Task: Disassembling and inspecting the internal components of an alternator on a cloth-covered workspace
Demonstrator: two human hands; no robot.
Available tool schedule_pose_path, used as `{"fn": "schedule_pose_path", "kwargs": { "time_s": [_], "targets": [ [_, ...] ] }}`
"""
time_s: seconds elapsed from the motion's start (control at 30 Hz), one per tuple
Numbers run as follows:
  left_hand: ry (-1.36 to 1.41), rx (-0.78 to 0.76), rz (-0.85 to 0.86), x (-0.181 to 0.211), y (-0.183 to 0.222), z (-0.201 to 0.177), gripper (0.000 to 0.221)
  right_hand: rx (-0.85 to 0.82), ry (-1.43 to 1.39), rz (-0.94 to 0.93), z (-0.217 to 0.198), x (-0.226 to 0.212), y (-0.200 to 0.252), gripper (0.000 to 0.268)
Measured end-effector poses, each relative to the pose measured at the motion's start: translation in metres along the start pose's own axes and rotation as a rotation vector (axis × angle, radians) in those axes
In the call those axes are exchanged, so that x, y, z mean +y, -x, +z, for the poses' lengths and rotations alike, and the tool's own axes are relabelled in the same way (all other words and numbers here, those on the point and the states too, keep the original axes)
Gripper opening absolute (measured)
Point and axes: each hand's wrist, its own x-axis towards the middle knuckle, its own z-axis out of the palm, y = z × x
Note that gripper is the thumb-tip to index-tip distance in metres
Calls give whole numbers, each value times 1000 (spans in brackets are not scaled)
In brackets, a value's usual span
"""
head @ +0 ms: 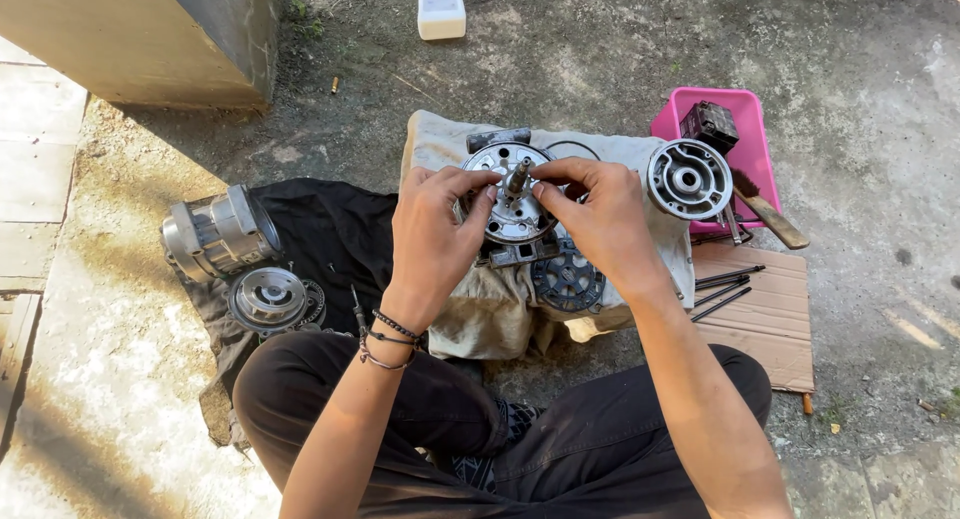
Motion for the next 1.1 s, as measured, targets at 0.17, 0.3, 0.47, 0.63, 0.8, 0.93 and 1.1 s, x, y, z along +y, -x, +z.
{"fn": "schedule_pose_path", "kwargs": {
  "time_s": [0.17,0.3,0.47,0.63,0.8,0.93,1.1],
  "targets": [
    [-87,31,67,1,2,2,13,-10,15,-23,0,-10,5,17],
    [-169,64,115,-2,4,5,13,-29,24,-48,0,-8,4,16],
    [-184,57,125,2,4,4,17,-49,30,-50,-3,-11,4,18],
    [-198,-8,138,0,0,3,31,-61,42,-65,-6,-10,1,19],
    [-198,-109,130,-8,-5,4,31,-30,34,-72,-5,-7,3,21],
    [-192,-116,128,-8,-5,4,27,-15,21,-82,-5,3,6,19],
    [-169,-136,110,-12,-6,4,25,11,18,-96,-3,4,10,17]
  ]
}}
